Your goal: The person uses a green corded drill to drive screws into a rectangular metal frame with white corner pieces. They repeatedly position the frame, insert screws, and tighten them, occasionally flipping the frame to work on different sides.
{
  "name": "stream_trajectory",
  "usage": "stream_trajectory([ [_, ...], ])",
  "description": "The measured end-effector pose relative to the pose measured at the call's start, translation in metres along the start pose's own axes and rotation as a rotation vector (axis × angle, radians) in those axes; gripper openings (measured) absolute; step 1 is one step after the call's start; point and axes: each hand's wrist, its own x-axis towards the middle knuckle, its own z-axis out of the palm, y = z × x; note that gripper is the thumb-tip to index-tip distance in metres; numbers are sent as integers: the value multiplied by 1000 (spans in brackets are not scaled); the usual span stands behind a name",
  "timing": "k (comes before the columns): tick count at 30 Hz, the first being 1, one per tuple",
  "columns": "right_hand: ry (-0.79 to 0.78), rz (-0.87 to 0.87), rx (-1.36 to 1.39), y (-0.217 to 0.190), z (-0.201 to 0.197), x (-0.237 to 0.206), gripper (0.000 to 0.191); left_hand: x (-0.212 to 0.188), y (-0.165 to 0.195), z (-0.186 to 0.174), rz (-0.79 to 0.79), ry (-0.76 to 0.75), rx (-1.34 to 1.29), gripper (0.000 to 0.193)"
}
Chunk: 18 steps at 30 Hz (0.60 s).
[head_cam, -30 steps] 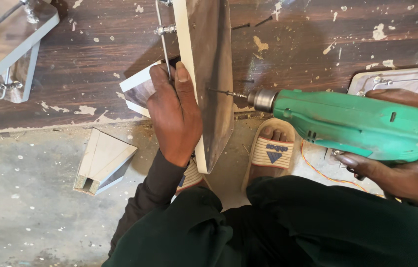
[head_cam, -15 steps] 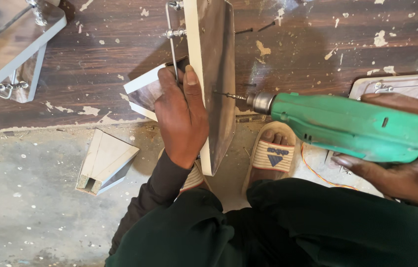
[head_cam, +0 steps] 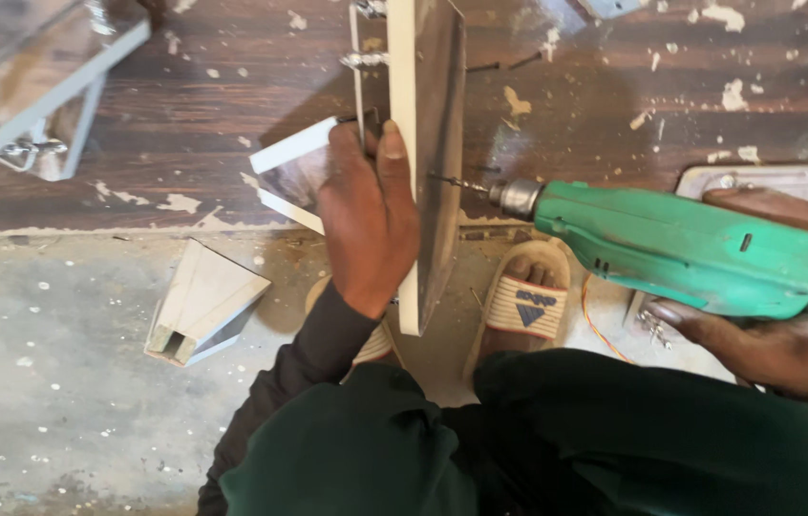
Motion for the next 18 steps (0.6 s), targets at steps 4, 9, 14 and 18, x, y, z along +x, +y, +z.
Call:
stream_trajectory([
  [4, -36, 23, 110, 4, -2, 5, 88, 2, -1, 1, -6, -14, -35, 27],
  [9, -7, -115, 0, -7, -1, 16, 85, 1, -4, 2, -23, -36, 8, 30],
  [14, -21, -293, 145, -7, 1, 36, 77, 0, -6, 2, -23, -55, -22, 28],
  [18, -146, -190, 135, -6, -1, 36, 76, -2, -7, 4, 49, -3, 45, 29],
])
